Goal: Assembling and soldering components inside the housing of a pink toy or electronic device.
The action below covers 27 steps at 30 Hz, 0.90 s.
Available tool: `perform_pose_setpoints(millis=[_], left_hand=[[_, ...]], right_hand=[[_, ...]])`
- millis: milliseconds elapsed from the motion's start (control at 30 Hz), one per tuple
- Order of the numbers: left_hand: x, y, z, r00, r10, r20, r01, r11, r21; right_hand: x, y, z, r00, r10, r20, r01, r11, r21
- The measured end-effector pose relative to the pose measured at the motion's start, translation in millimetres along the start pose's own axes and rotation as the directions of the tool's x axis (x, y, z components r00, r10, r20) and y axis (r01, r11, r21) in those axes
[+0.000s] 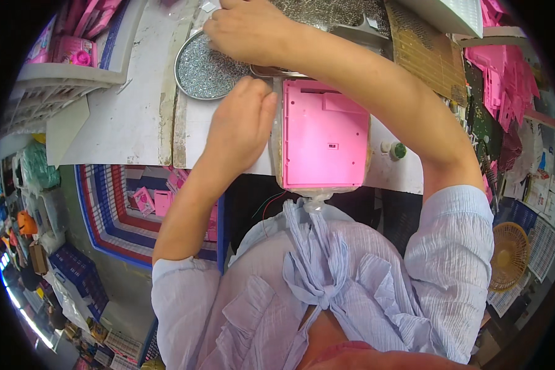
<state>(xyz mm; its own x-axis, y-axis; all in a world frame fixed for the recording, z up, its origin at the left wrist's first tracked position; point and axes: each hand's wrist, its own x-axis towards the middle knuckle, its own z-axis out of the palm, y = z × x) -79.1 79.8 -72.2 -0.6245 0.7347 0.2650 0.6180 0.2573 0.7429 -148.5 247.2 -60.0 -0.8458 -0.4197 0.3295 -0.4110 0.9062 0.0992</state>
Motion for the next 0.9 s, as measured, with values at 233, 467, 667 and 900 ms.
perform_pose_setpoints(millis=[233,467,667,900], left_hand=[[15.1,10.2,7.9,0.996,0.071,0.061,-0.077,0.993,0.095],[25.0,18.9,6.8,0.961,0.239,0.139,-0.273,0.898,0.345],[29.2,14.4,-16.6,0.992,0.009,0.127,-0.050,0.946,0.322],[34.7,-55.6,-51.1,0.994,-0.026,-0.104,0.081,0.820,0.567]], right_hand=[[-119.8,23.6,-94.2,0.827,0.489,0.279,-0.540,0.549,0.638],[-200.9,25.7,-109.1,0.662,0.638,0.394,-0.593,0.123,0.796],[-198.4,23.6,-104.7,0.585,0.650,0.485,-0.700,0.103,0.707],[-203.4,15.9,-82.5,0.654,0.667,0.356,-0.707,0.371,0.602]])
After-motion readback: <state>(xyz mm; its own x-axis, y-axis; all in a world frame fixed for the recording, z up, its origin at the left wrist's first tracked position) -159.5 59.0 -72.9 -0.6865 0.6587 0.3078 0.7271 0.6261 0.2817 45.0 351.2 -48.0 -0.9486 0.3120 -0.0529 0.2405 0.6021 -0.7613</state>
